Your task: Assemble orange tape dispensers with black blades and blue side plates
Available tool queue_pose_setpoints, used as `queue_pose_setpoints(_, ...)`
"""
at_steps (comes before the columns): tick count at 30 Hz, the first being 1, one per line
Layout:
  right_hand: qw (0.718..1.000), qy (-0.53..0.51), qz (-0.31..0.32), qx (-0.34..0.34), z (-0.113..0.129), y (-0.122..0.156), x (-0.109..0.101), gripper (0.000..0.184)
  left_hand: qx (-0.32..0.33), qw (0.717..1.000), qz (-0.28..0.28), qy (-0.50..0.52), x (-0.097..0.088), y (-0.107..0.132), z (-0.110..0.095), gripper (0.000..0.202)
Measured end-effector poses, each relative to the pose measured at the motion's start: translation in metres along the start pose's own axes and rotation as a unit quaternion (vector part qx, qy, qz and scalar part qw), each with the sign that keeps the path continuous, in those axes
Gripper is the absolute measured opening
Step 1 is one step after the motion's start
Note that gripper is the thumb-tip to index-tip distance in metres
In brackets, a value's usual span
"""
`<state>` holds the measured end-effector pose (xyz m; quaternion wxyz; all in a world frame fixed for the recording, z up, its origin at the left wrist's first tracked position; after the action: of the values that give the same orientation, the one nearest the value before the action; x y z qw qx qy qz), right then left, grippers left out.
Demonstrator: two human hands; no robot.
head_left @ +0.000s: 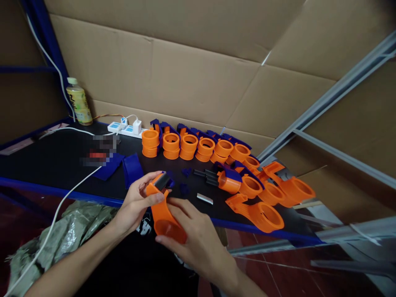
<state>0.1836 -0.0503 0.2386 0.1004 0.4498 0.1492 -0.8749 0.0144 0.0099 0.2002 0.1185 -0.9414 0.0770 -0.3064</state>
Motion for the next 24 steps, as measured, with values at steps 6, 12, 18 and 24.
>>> queue_pose_setpoints(6,0.974,-0.226,0.013,-0.022,0.002,-0.020,0.003,0.020,0.052,0.995,0.067,0.058,0.005,-0.002,-0.012,0.076)
queue_pose_setpoints(12,0.883,-0.412,0.222,0.043,0.003,-0.054,0.013,0.037,-0.011,0.981,0.067,0.182,0.004,-0.006,-0.014,0.055)
queue_pose_setpoints(18,0.929,-0.353,0.033,0.110,-0.015,-0.113,0.022,0.045,0.079,0.977,-0.045,0.193,-0.024,-0.018,-0.048,0.051)
queue_pose_setpoints(24,0.998,-0.036,-0.025,0.047,-0.010,-0.159,0.055,0.029,-0.027,0.979,-0.004,0.200,-0.014,-0.021,-0.040,0.057)
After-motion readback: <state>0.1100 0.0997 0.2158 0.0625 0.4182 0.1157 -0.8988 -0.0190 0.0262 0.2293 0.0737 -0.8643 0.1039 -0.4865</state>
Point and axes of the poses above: each hand's wrist, its own y-axis away from the middle knuckle, its own x-axis out of the palm, z = x × y, the point moved 3 cm from there along -y, towards the middle knuckle, and after that the axes turned 13 degrees about x, right-handed, at the moved point
